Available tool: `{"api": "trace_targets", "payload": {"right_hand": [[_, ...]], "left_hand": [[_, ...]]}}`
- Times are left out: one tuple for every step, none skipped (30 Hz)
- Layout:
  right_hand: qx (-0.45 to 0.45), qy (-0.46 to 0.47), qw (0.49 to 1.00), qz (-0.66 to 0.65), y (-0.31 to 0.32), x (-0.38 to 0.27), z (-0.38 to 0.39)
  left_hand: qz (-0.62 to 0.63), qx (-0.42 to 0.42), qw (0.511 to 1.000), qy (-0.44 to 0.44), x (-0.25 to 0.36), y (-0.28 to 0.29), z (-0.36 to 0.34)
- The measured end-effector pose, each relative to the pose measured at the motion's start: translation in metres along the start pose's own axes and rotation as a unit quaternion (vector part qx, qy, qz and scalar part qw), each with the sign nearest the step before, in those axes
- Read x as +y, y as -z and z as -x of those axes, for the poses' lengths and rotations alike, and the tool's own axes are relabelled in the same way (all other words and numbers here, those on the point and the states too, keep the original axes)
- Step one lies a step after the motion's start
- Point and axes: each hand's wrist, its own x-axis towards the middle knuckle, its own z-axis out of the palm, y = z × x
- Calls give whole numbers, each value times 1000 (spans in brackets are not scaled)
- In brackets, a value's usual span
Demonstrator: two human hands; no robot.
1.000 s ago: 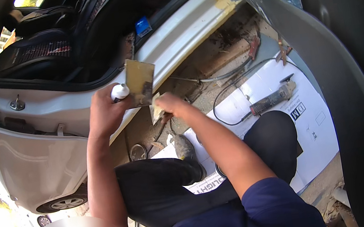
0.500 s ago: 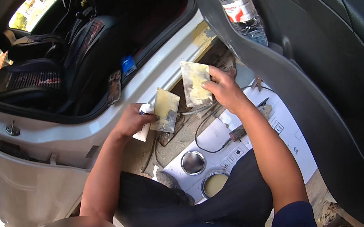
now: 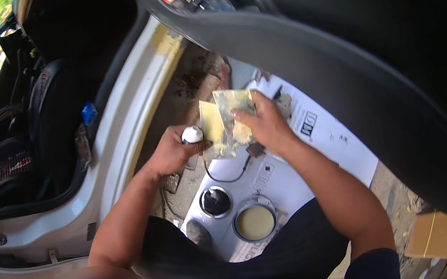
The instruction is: The person kneels beside an open car door and applies a yellow paste from a can onto a sanding block. They then rub the paste onto the lower edge of the car door sill, repeatedly dipping the block into the can to reload material.
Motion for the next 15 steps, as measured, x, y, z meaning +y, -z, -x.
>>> {"api": "trace_targets", "payload": {"right_hand": [[-4, 0, 999, 41, 9, 3, 6], [17, 18, 998, 63, 27, 7, 8], [41, 6, 992, 115, 40, 6, 13], [54, 0, 989, 136, 49, 6, 17], [69, -5, 985, 156, 57, 8, 23], [80, -24, 980, 180, 61, 9, 26], [90, -43, 974, 205, 62, 11, 30], [103, -66, 964, 235, 64, 14, 38], [109, -76, 964, 230, 62, 20, 46], [116, -79, 963, 229, 64, 21, 50], [120, -82, 963, 228, 65, 21, 53], [120, -76, 960, 242, 66, 19, 55], [117, -70, 957, 256, 65, 17, 59], [114, -64, 954, 271, 64, 15, 61], [114, -58, 950, 285, 64, 12, 63]], "left_hand": [[-20, -7, 1000, -9, -15, -5, -7], [19, -43, 999, 18, -16, -17, -14], [51, -72, 995, 40, -14, -24, -24], [6, -86, 995, 49, -21, -26, -28], [-10, -105, 991, 83, -28, -31, -34], [-44, -111, 988, 96, -47, -35, -39], [-75, -117, 984, 107, -72, -39, -43], [-130, -125, 977, 111, -93, -44, -46], [-184, -132, 967, 116, -111, -46, -48], [-239, -134, 955, 114, -122, -48, -53], [-237, -144, 955, 109, -133, -50, -53], [-237, -153, 954, 99, -133, -53, -54], [-236, -160, 954, 90, -132, -55, -54], [-216, -154, 960, 85, -132, -60, -54], [-180, -153, 969, 69, -117, -64, -55]]}}
